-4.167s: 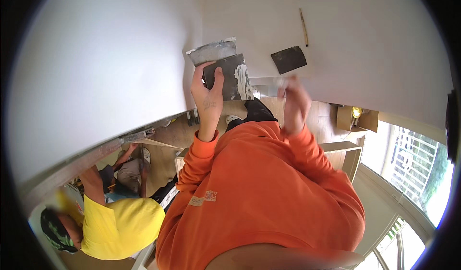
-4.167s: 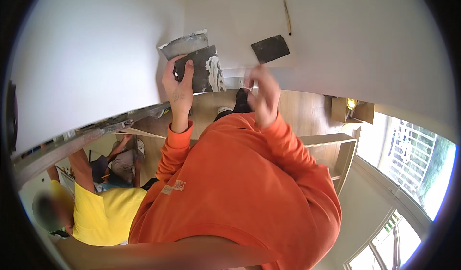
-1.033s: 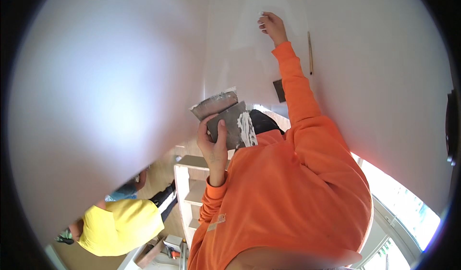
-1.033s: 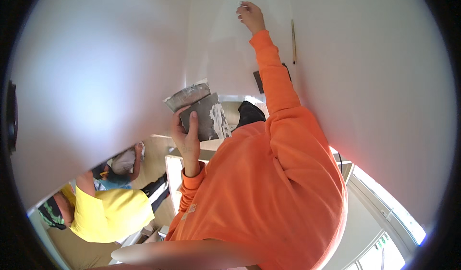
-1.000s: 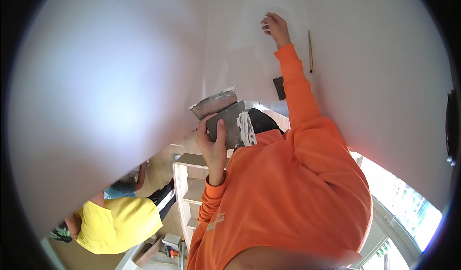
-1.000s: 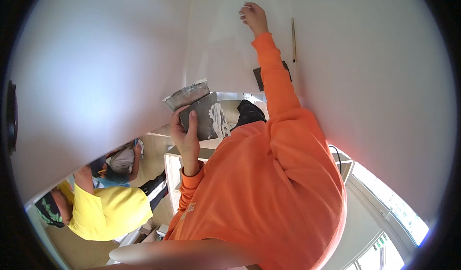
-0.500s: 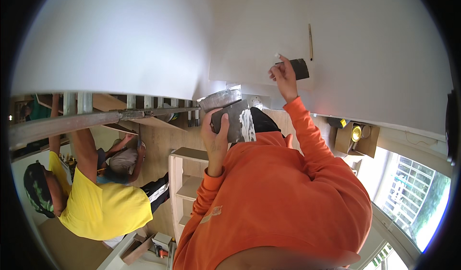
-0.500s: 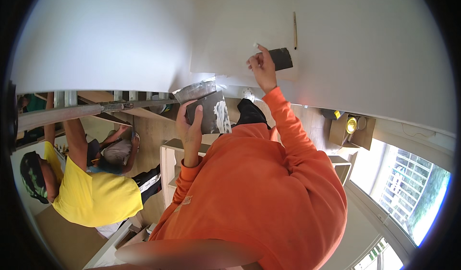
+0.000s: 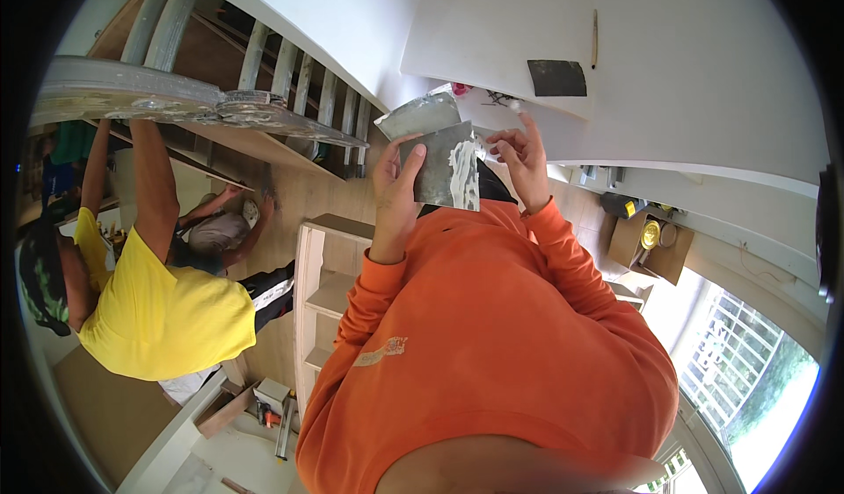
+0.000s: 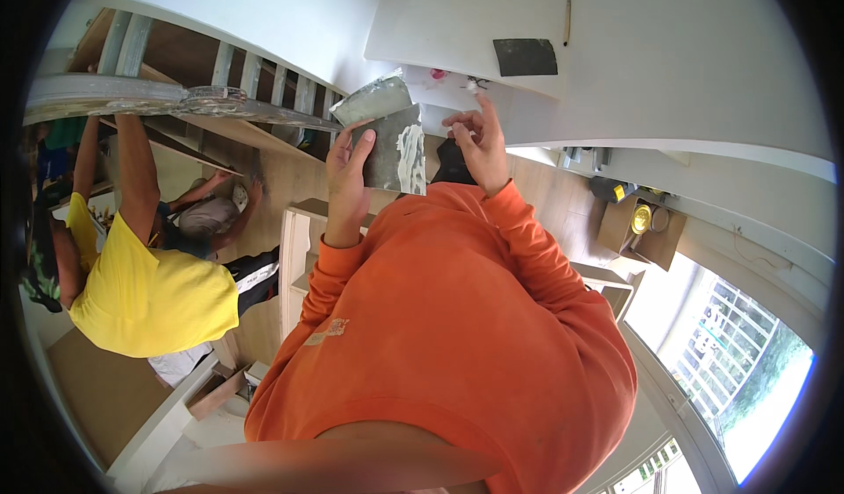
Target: The person uses a putty knife to apply a white compound to the upper corner of a white wall or cabinet interior. They repeatedly scoop compound from a container and smooth it along the corner seam while standing on a ladder. Other workers are visible below but do not interact with the task.
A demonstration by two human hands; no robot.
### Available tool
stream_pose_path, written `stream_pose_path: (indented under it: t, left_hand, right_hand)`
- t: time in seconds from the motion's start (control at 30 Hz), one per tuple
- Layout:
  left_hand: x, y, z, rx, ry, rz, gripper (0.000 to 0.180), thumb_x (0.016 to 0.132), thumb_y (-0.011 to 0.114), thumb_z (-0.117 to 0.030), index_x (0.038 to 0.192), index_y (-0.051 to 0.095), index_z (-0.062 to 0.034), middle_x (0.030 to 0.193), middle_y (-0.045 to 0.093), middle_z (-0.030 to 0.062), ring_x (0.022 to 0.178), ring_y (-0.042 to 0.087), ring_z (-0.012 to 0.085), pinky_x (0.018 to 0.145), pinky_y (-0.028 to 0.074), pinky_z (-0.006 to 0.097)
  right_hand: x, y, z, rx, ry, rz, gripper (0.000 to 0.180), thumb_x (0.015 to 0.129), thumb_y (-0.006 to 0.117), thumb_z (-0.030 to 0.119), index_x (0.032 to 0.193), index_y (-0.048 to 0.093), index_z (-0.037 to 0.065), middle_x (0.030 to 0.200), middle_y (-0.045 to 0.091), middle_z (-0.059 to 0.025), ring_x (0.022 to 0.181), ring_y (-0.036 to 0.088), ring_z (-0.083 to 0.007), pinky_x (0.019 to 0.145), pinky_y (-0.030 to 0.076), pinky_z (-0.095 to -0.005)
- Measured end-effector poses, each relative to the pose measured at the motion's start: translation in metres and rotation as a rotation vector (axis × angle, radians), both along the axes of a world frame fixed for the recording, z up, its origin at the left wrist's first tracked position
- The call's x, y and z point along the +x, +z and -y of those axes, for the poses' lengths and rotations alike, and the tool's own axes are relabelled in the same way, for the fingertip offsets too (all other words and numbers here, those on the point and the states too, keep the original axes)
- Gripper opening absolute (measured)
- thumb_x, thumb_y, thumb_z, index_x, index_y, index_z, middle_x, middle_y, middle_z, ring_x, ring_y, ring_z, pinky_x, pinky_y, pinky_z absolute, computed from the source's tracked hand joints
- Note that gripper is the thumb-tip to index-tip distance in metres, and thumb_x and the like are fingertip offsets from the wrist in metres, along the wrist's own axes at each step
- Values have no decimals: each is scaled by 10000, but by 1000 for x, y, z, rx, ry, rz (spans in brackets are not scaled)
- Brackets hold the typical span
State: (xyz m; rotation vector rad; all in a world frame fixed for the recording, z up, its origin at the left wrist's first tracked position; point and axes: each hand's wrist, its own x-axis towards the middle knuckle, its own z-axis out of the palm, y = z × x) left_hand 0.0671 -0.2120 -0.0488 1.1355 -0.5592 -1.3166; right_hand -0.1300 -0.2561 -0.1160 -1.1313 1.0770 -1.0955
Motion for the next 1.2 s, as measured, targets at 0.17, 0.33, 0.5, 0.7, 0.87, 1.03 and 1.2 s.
stream_pose_path:
  t: [0.17, 0.33, 0.5, 0.7, 0.87, 1.03, 1.2]
  left_hand:
    - [-1, 4, -3, 53, -34, -242, 247, 950, 559, -100, 1170, 572, 10, 1086, 638, 82, 948, 625, 133, 831, 514, 262]
    - [3, 9, -7, 22, -113, -209, 258, 936, 572, -89, 1167, 567, 27, 1071, 636, 85, 937, 622, 130, 819, 516, 259]
    - [13, 19, -18, 50, -282, -18, 223, 907, 599, -80, 1106, 600, 21, 1065, 616, 74, 951, 583, 117, 826, 481, 249]
    - [14, 27, -20, 24, -422, -71, 204, 896, 618, -84, 1074, 619, 15, 1052, 605, 62, 961, 567, 115, 840, 460, 253]
    - [11, 28, -20, 15, -388, -12, 189, 895, 599, -88, 1063, 595, -1, 983, 613, 54, 880, 580, 95, 775, 464, 232]
    - [13, 25, -16, -2, -388, -18, 189, 895, 603, -87, 1063, 594, -1, 976, 615, 52, 880, 582, 93, 772, 464, 229]
    - [17, 21, -10, 22, -399, -48, 210, 887, 629, -102, 1071, 612, -2, 1052, 601, 60, 982, 551, 112, 852, 436, 247]
  right_hand:
    - [-8, 31, -4, -211, 59, -124, 503, 866, 468, -75, 1357, 459, 32, 1026, 620, -103, 842, 592, -157, 736, 493, -273]
    - [-8, 56, -3, -432, 148, -267, 505, 831, 435, -112, 1313, 510, 20, 1100, 589, -101, 896, 585, -173, 780, 485, -292]
    - [0, 62, 17, -196, 208, 175, 564, 762, 424, -169, 1276, 539, 32, 1139, 583, -103, 994, 568, -189, 838, 476, -305]
    - [11, 67, 23, -249, 413, 299, 617, 733, 392, -212, 1278, 543, 35, 1204, 567, -99, 1071, 542, -205, 996, 416, -333]
    - [18, 67, 16, -158, 408, 282, 569, 759, 421, -210, 1256, 569, 26, 1224, 561, -95, 1137, 532, -205, 1026, 397, -322]
    - [18, 59, 17, -150, 432, 316, 557, 779, 411, -216, 1253, 574, 25, 1247, 549, -86, 1204, 510, -211, 1053, 376, -321]
    - [20, 54, 22, -89, 405, 340, 576, 822, 415, -160, 1363, 448, 35, 1218, 550, -101, 1161, 524, -209, 1008, 403, -325]
